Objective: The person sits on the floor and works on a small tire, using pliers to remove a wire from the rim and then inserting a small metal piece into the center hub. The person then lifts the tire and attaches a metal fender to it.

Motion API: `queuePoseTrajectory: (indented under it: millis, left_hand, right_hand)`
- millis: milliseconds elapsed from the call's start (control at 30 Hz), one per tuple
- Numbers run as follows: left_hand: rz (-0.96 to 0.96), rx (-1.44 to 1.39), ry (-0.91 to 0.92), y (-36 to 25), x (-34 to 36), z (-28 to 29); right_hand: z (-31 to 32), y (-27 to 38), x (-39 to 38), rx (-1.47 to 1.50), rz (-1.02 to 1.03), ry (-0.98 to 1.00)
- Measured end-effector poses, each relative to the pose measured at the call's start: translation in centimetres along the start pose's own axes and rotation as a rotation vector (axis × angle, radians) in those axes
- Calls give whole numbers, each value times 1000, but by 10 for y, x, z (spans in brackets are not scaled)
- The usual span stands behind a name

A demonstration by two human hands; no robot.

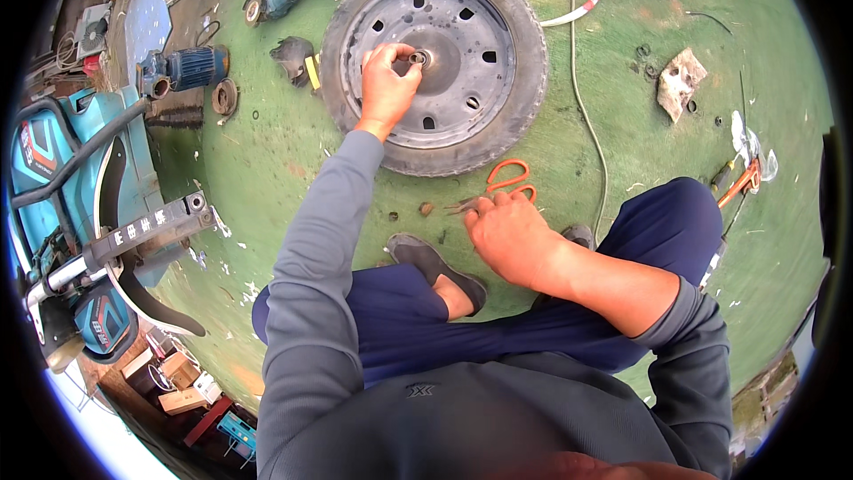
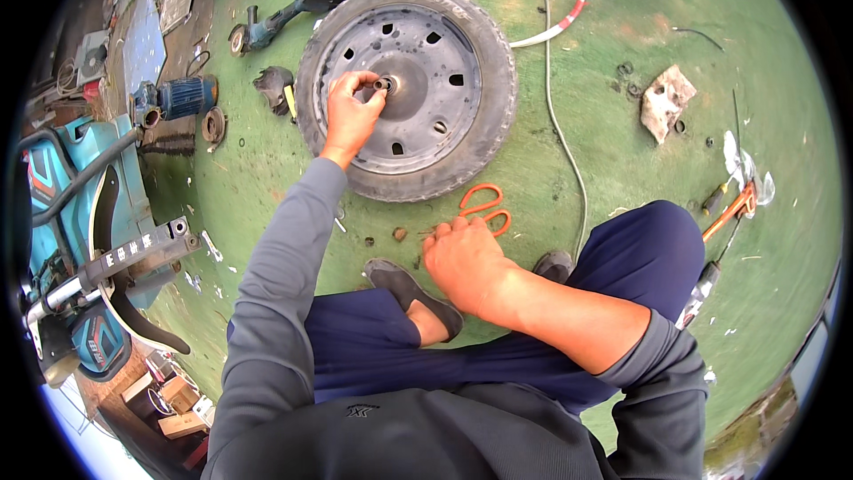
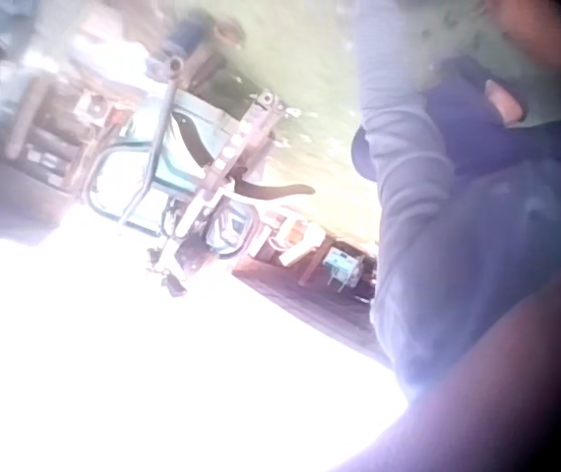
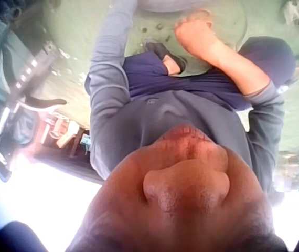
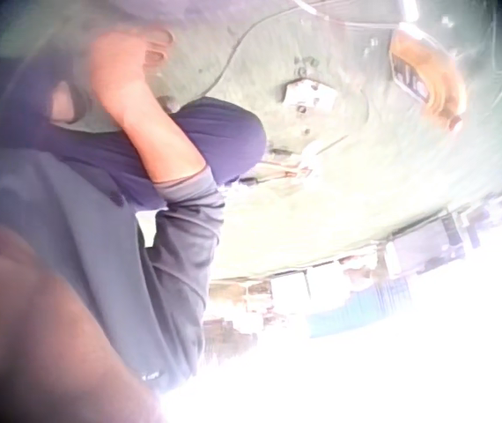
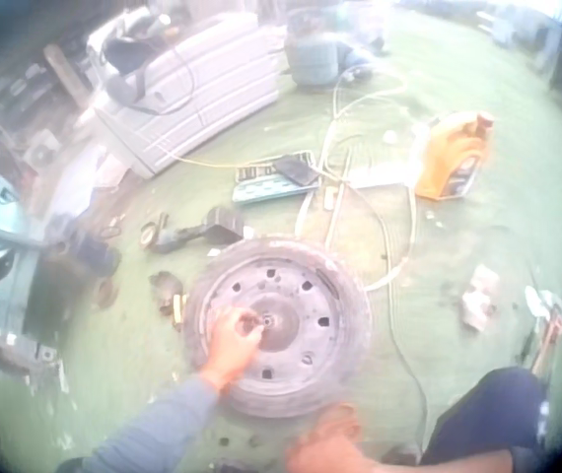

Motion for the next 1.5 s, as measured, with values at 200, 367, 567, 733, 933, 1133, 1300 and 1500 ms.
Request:
queuePoseTrajectory:
  millis: [200, 367, 567, 733, 933, 1133, 1300, 1500]
  left_hand:
    - [32, 39, 49, -1, 2, -9]
    - [84, 20, 83, 13, 1, -17]
    - [125, -24, 119, 23, 2, -24]
    - [139, -17, 131, 20, 0, -23]
    - [182, 6, 12, 39, -20, 6]
    - [581, -149, -288, 132, -89, 47]
    - [924, -49, -421, 213, -171, 62]
    - [1059, 4, -349, 249, -220, 51]
  right_hand:
    - [2, -10, -10, 26, -16, 17]
    - [3, -12, -13, 20, -7, -6]
    - [6, -13, -16, 3, 27, -76]
    - [4, -16, -15, -6, 2, -3]
    - [4, -19, -10, -10, 1, 26]
    - [-6, -29, 1, 18, 42, -19]
    - [-12, -42, 14, 98, 37, 12]
    - [-23, -49, 26, 78, 7, 64]
Point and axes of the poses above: each hand's wrist, its own x-axis towards the middle knuckle, its own z-axis out of the back of the hand, y = z × x, the point moved 9 cm from there along x, towards the middle knuckle, and after that the axes turned 14 degrees about x, right-handed, at the moved point
